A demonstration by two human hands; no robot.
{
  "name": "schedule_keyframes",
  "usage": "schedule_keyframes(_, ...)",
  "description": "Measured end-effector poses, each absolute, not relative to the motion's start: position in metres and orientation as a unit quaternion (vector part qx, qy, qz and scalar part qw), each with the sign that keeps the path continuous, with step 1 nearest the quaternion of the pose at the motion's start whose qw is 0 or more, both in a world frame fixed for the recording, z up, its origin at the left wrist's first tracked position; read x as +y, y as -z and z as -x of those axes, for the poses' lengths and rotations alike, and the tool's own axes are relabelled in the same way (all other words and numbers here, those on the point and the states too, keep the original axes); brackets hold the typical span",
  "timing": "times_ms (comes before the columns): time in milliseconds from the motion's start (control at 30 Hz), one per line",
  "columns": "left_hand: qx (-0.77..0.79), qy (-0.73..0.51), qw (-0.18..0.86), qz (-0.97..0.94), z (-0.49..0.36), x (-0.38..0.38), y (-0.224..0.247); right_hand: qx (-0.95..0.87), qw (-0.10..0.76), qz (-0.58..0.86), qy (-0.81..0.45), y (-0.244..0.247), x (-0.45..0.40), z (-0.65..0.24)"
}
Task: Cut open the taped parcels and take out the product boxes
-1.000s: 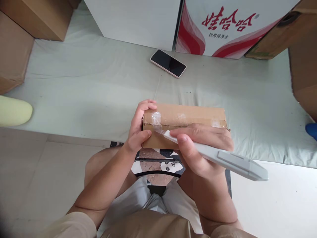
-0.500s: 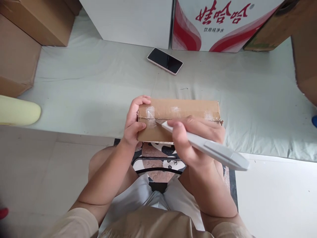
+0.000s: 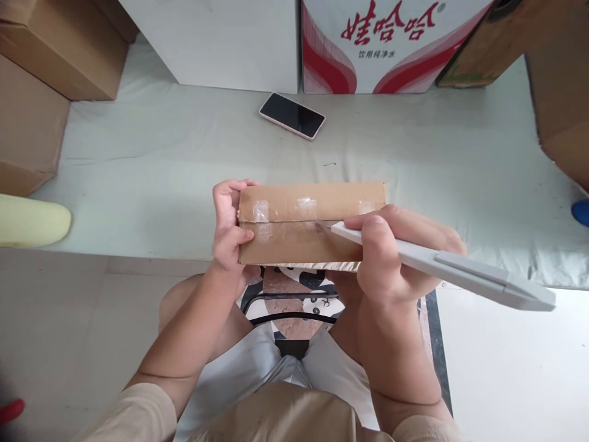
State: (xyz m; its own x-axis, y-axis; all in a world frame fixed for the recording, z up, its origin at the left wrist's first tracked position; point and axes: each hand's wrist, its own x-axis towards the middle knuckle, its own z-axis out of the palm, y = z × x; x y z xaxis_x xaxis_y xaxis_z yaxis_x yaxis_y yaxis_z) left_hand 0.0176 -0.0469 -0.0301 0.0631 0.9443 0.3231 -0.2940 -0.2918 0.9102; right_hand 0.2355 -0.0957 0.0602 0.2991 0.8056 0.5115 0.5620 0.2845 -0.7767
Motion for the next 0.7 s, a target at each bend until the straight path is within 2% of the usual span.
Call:
schedule_keyframes(100, 0.306, -0.613, 0.512, -0.519, -0.0174, -0.0424, 0.0321, -0.565, 0.593, 0.569, -0.078, -0.0657, -0.0944, -0.234)
schedule_keyframes(433, 0.307, -0.629, 0.483, -0.526, -0.0177, -0.0414, 0.0334, -0.609, 0.537, 0.565, -0.148, -0.0636, -0.0942, -0.2342)
schedule_keyframes(700, 0.309, -0.623, 0.491, -0.524, -0.0179, -0.0421, 0.0332, -0.617, 0.574, 0.529, -0.099, -0.0632, -0.0924, -0.234)
